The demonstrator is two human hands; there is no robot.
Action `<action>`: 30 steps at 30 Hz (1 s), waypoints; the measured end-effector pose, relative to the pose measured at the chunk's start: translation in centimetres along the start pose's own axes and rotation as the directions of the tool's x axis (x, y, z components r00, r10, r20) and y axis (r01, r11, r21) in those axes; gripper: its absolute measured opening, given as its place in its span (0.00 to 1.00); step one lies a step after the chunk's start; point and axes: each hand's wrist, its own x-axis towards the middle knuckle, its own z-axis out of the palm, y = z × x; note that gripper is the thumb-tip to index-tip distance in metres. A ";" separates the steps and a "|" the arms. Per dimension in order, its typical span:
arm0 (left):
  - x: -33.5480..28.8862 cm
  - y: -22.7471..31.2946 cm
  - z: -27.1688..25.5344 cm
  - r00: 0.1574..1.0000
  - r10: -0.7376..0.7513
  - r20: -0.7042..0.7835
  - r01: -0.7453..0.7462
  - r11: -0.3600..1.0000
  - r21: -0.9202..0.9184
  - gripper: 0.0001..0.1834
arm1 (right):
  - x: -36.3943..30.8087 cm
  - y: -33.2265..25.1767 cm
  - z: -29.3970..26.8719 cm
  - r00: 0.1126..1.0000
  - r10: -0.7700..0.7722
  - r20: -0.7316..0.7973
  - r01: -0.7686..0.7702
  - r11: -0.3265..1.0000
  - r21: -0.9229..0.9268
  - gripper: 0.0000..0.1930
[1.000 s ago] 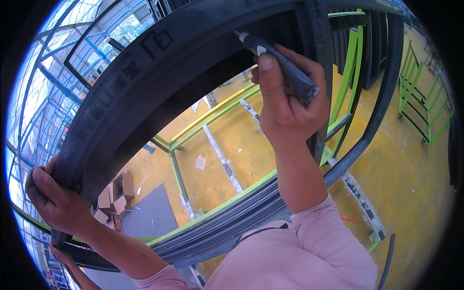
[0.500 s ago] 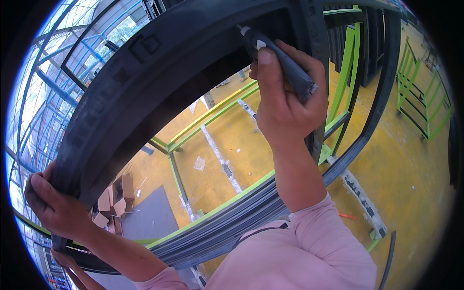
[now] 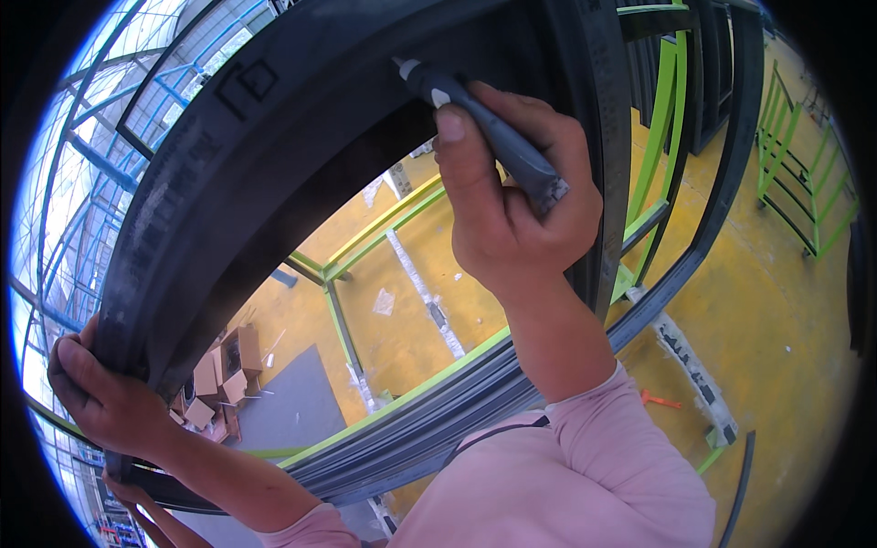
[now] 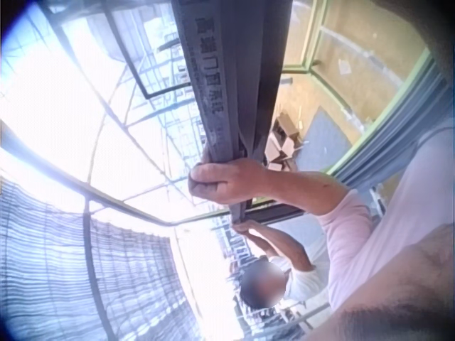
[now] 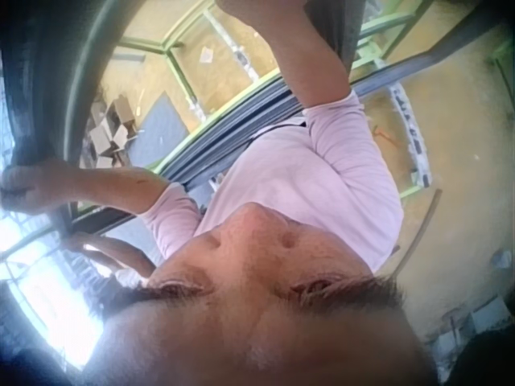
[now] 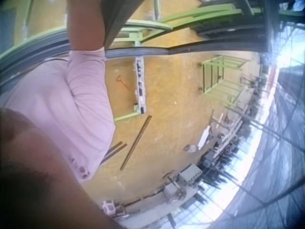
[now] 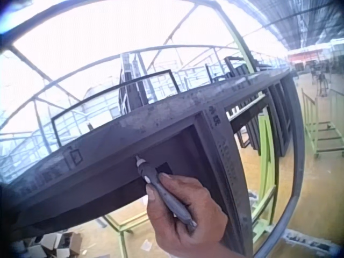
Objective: The person applies a sealant to a black window frame component, uses an orange hammer to tap pieces into place, and then wraps plastic film around a bundle of metal frame pieces.
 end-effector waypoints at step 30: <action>0.3 -0.8 -0.3 0.995 -0.027 -0.100 0.044 0.983 0.178 0.31 | -1.8 0.5 2.3 0.976 -0.090 -0.197 0.109 0.990 0.086 0.12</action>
